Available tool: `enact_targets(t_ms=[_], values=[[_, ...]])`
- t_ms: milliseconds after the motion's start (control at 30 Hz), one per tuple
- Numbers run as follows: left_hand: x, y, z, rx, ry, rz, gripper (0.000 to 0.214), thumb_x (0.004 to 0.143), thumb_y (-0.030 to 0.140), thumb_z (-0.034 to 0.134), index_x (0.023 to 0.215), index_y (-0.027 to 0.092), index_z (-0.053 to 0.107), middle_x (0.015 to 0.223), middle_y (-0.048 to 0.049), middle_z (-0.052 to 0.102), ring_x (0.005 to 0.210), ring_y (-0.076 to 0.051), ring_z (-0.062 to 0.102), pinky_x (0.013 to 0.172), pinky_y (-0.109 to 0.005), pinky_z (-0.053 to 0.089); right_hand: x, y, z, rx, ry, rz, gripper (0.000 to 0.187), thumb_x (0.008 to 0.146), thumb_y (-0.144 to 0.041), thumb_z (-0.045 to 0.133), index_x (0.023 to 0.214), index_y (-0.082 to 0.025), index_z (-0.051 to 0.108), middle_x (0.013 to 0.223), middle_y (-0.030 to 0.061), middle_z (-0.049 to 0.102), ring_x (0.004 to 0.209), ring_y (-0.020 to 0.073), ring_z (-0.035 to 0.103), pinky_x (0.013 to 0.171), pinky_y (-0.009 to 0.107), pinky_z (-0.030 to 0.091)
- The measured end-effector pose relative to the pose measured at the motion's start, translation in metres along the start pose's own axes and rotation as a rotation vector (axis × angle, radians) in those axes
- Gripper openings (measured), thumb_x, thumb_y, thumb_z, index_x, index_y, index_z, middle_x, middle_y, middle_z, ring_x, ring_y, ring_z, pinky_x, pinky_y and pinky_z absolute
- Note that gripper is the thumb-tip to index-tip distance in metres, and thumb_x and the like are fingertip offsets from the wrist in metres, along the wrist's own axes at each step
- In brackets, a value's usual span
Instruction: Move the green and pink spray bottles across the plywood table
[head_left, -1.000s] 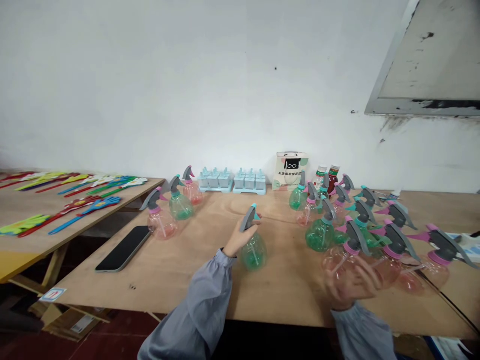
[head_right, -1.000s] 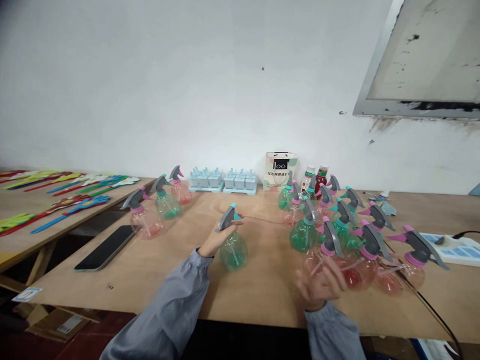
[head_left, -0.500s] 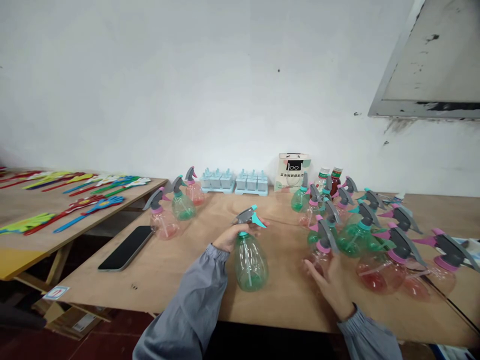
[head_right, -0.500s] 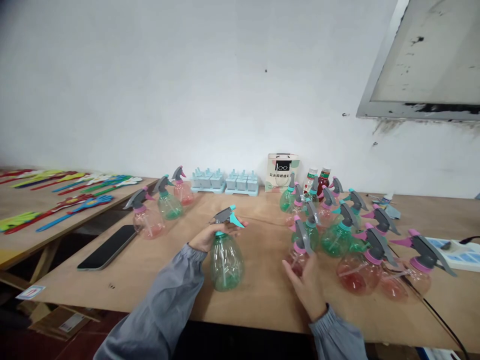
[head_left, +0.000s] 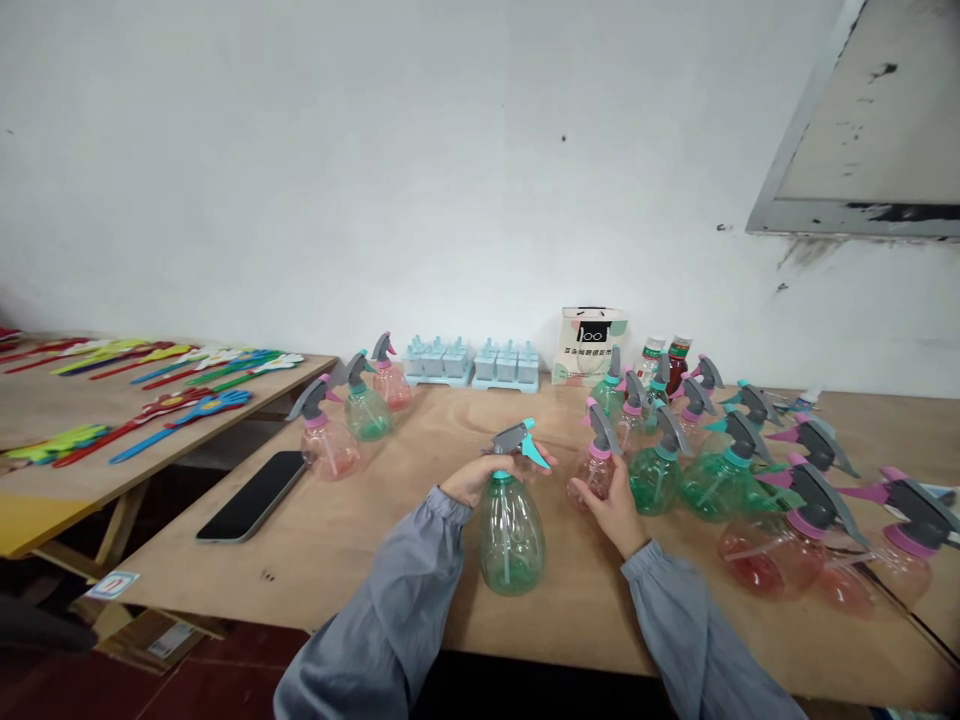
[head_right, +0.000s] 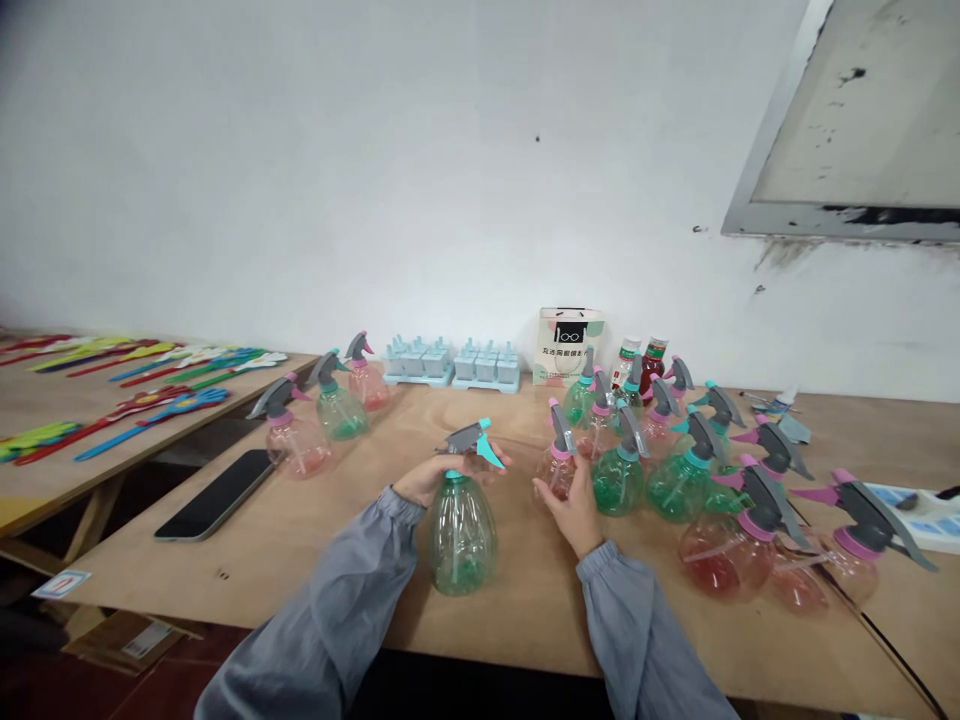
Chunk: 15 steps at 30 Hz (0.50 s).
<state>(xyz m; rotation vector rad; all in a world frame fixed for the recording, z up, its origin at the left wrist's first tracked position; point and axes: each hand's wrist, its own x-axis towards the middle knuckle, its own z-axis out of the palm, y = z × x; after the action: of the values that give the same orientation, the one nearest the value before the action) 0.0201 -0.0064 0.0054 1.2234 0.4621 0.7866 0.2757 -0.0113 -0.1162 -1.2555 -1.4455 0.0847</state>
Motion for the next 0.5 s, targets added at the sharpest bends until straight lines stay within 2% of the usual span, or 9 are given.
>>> enact_targets(t_ms=[167, 333, 400, 500], values=[[0.0053, -0.0026, -0.0009, -0.025, 0.115, -0.086, 0.022, 0.05, 0.021, 0.06, 0.069, 0.014, 0.069, 0.081, -0.0094, 0.074, 0.062, -0.012, 0.054, 0.055, -0.024, 0.038, -0.0028, 0.0032, -0.0008, -0.017, 0.004, -0.032, 0.083, 0.082, -0.069, 0.068, 0.141, -0.016, 0.043, 0.13, 0.0182, 0.061, 0.124, 0.0336, 0.06, 0.108, 0.054, 0.048], [0.0071, -0.0015, 0.0023, 0.0, 0.063, -0.049, 0.026, 0.05, 0.018, 0.063, 0.074, 0.014, 0.071, 0.085, -0.0082, 0.075, 0.073, -0.015, 0.059, 0.06, -0.023, 0.039, -0.0037, 0.0057, -0.0005, -0.014, 0.002, -0.058, 0.081, 0.083, -0.066, 0.069, 0.142, -0.016, 0.043, 0.132, 0.0189, 0.059, 0.124, 0.034, 0.059, 0.108, 0.054, 0.049], [0.0072, -0.0009, 0.004, -0.008, 0.085, -0.041, 0.025, 0.05, 0.018, 0.062, 0.074, 0.015, 0.072, 0.085, -0.0079, 0.075, 0.072, -0.015, 0.059, 0.059, -0.023, 0.039, -0.0045, 0.0056, -0.0007, -0.011, 0.001, -0.057, 0.082, 0.083, -0.067, 0.069, 0.142, -0.016, 0.043, 0.131, 0.0187, 0.059, 0.124, 0.0341, 0.06, 0.107, 0.055, 0.049], [0.0078, -0.0002, 0.006, -0.043, 0.166, -0.049, 0.02, 0.048, 0.018, 0.059, 0.064, 0.013, 0.069, 0.081, -0.0084, 0.074, 0.061, -0.011, 0.051, 0.053, -0.023, 0.035, -0.0061, 0.0044, -0.0011, -0.005, 0.003, -0.064, 0.082, 0.084, -0.067, 0.068, 0.142, -0.016, 0.042, 0.131, 0.0192, 0.059, 0.124, 0.0344, 0.06, 0.107, 0.055, 0.049]])
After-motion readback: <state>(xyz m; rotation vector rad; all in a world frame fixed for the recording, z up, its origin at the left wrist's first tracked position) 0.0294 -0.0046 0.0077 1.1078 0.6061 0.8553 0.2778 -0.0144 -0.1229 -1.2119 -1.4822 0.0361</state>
